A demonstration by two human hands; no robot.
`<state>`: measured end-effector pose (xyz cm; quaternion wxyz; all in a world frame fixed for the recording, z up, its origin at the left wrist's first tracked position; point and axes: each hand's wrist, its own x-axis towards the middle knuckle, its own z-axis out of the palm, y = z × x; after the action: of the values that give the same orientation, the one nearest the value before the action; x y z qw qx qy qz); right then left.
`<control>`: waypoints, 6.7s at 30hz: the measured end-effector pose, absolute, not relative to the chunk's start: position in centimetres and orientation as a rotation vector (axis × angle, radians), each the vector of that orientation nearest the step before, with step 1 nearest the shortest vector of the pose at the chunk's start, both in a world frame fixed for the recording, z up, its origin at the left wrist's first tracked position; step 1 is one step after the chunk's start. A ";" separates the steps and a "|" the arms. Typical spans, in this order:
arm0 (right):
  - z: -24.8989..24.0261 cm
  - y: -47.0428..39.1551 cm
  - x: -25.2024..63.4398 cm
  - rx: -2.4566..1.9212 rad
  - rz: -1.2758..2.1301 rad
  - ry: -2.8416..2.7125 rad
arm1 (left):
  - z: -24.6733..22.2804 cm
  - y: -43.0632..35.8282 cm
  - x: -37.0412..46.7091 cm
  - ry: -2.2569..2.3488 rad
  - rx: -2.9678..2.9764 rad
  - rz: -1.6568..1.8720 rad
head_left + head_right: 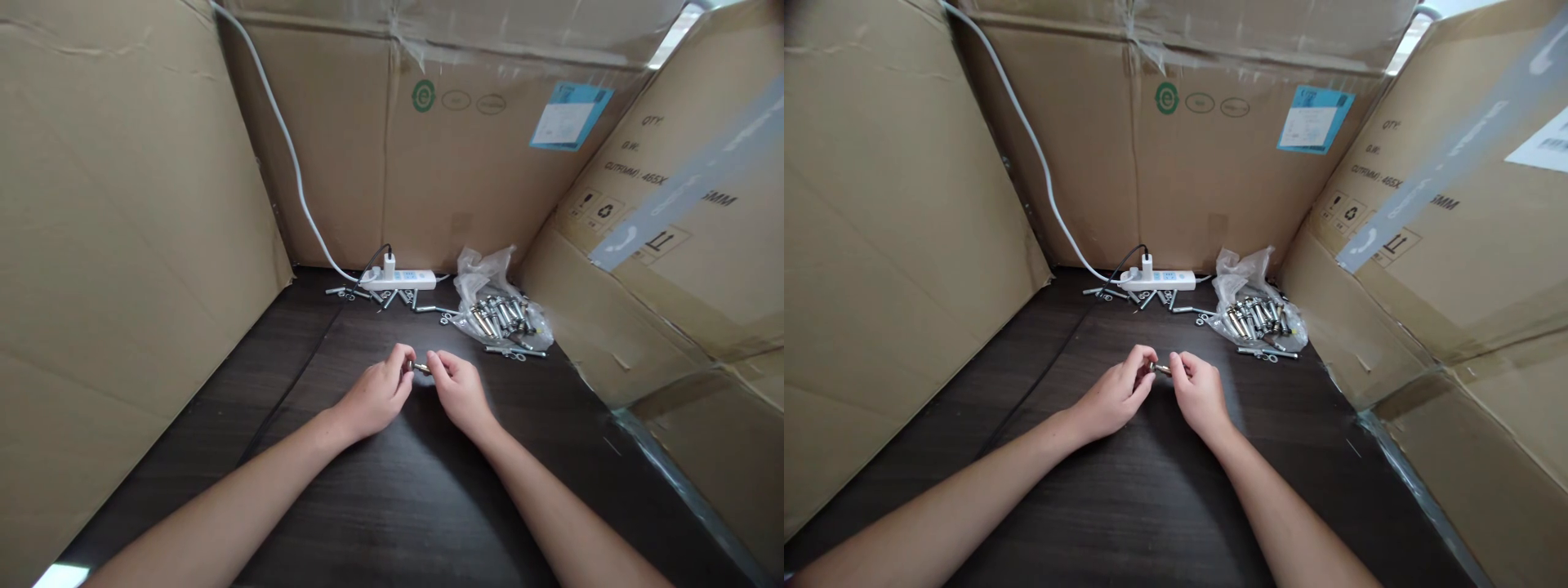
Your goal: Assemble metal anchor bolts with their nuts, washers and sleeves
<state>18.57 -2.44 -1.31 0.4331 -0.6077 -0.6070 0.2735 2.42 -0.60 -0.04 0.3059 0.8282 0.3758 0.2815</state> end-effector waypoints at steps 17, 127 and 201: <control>-1.4 -2.5 18.7 -1.516 0.730 -1.531 | 0.1 -1.1 2.6 0.963 2.087 0.776; -0.9 -2.4 18.5 -1.433 0.893 -1.402 | 0.2 -0.9 2.4 0.877 2.064 0.833; -1.8 -2.2 18.8 -1.466 0.827 -1.504 | 0.5 -0.8 2.6 0.926 2.177 0.747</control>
<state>18.83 -2.21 -1.82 0.4279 -0.5869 -0.6022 0.3313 2.59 -0.79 0.54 0.3244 0.8301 0.3531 0.2847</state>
